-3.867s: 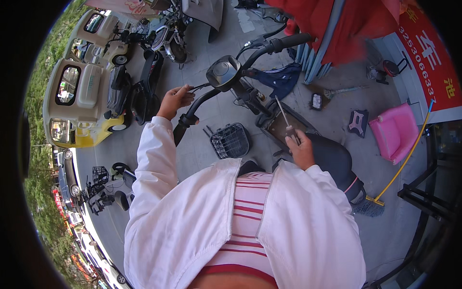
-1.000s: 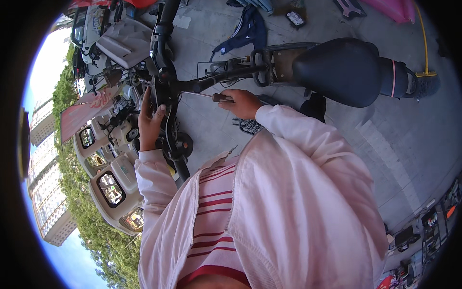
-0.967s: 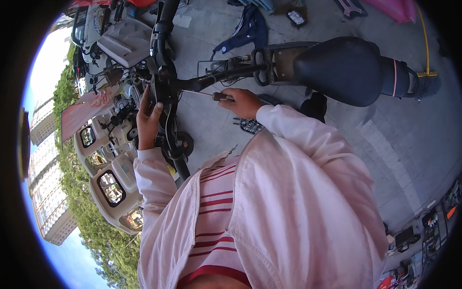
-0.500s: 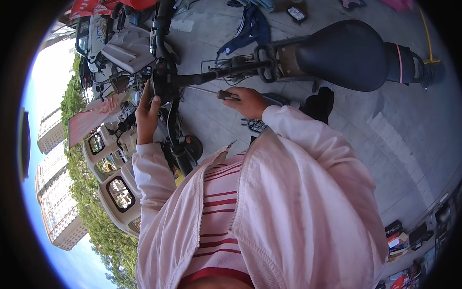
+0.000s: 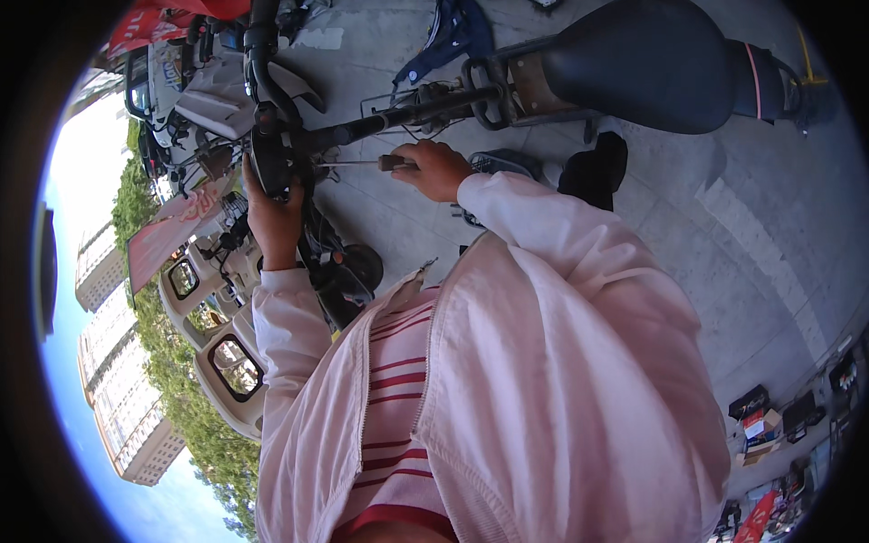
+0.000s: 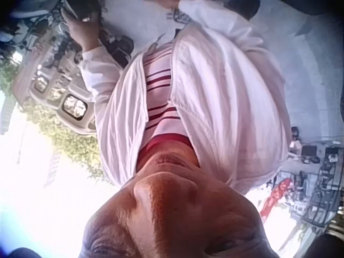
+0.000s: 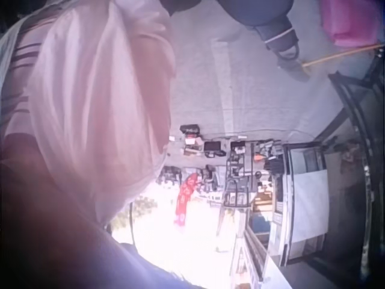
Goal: The person removes the seat from an electric scooter, then uses a screwdriver to loosen and remove the handlebar control housing. They disconnect internal wiring connectors and manipulate the exposed wires and components at the handlebar stem.
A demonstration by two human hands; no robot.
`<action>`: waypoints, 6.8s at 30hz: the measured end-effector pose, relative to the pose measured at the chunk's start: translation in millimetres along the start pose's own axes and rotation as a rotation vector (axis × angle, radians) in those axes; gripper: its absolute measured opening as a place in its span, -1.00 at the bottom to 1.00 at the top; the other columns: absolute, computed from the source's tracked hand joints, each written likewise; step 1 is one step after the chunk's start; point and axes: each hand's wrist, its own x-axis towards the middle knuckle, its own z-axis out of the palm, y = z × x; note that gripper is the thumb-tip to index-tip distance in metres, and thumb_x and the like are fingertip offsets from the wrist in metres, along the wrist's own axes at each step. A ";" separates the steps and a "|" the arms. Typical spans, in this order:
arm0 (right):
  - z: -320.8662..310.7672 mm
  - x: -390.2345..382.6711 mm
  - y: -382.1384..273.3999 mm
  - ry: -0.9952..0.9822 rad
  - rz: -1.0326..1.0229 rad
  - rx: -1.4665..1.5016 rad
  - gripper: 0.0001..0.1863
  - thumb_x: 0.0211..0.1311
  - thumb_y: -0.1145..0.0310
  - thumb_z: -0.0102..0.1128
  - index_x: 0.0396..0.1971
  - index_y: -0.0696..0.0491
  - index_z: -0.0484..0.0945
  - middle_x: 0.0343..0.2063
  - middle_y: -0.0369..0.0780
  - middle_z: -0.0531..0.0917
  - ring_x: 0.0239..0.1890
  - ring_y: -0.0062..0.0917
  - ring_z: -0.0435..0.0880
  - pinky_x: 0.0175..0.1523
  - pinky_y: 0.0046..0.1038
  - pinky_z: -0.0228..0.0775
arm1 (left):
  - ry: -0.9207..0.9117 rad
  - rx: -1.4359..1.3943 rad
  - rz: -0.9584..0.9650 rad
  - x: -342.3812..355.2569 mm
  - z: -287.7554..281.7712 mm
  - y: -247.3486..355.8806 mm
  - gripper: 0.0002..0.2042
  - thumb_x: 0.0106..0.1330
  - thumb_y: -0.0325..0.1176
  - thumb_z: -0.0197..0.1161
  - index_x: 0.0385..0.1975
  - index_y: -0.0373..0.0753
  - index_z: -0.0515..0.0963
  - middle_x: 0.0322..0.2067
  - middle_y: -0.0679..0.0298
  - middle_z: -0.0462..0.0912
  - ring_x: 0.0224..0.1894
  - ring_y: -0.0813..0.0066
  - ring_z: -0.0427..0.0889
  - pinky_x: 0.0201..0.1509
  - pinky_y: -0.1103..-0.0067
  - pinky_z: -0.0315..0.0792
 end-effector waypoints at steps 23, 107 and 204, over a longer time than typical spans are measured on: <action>11.4 10.4 3.9 0.129 -0.137 -0.055 -0.67 0.13 0.23 0.31 -0.10 -0.01 0.60 -0.30 -0.06 0.63 -0.21 -0.13 0.61 -0.11 -0.18 0.43 | 0.134 -0.179 0.100 -7.4 10.0 -3.8 -0.12 0.00 -0.38 0.44 0.37 -0.16 0.08 0.18 -0.10 0.39 0.20 -0.04 0.43 0.19 0.36 0.38; -45.6 64.3 -31.3 -0.788 0.278 -0.492 -0.56 0.08 0.32 0.32 -0.07 0.18 0.41 -0.19 -0.04 0.58 -0.11 -0.21 0.59 0.00 -0.28 0.41 | 0.603 -2.368 -1.010 -27.7 78.3 57.2 -0.78 0.46 -0.35 0.02 -0.10 -0.40 0.46 -0.16 0.18 0.61 -0.13 0.46 0.59 0.02 0.57 0.41; -52.9 29.1 -35.7 -0.535 0.108 -0.730 -0.33 -0.10 0.15 0.51 -0.11 0.24 0.37 -0.18 0.04 0.61 -0.12 -0.20 0.64 -0.02 -0.28 0.45 | 0.398 -2.406 -0.918 -38.3 98.1 48.2 -0.76 0.40 -0.39 0.04 0.00 -0.29 0.46 -0.07 0.18 0.59 0.03 0.36 0.53 0.21 0.43 0.34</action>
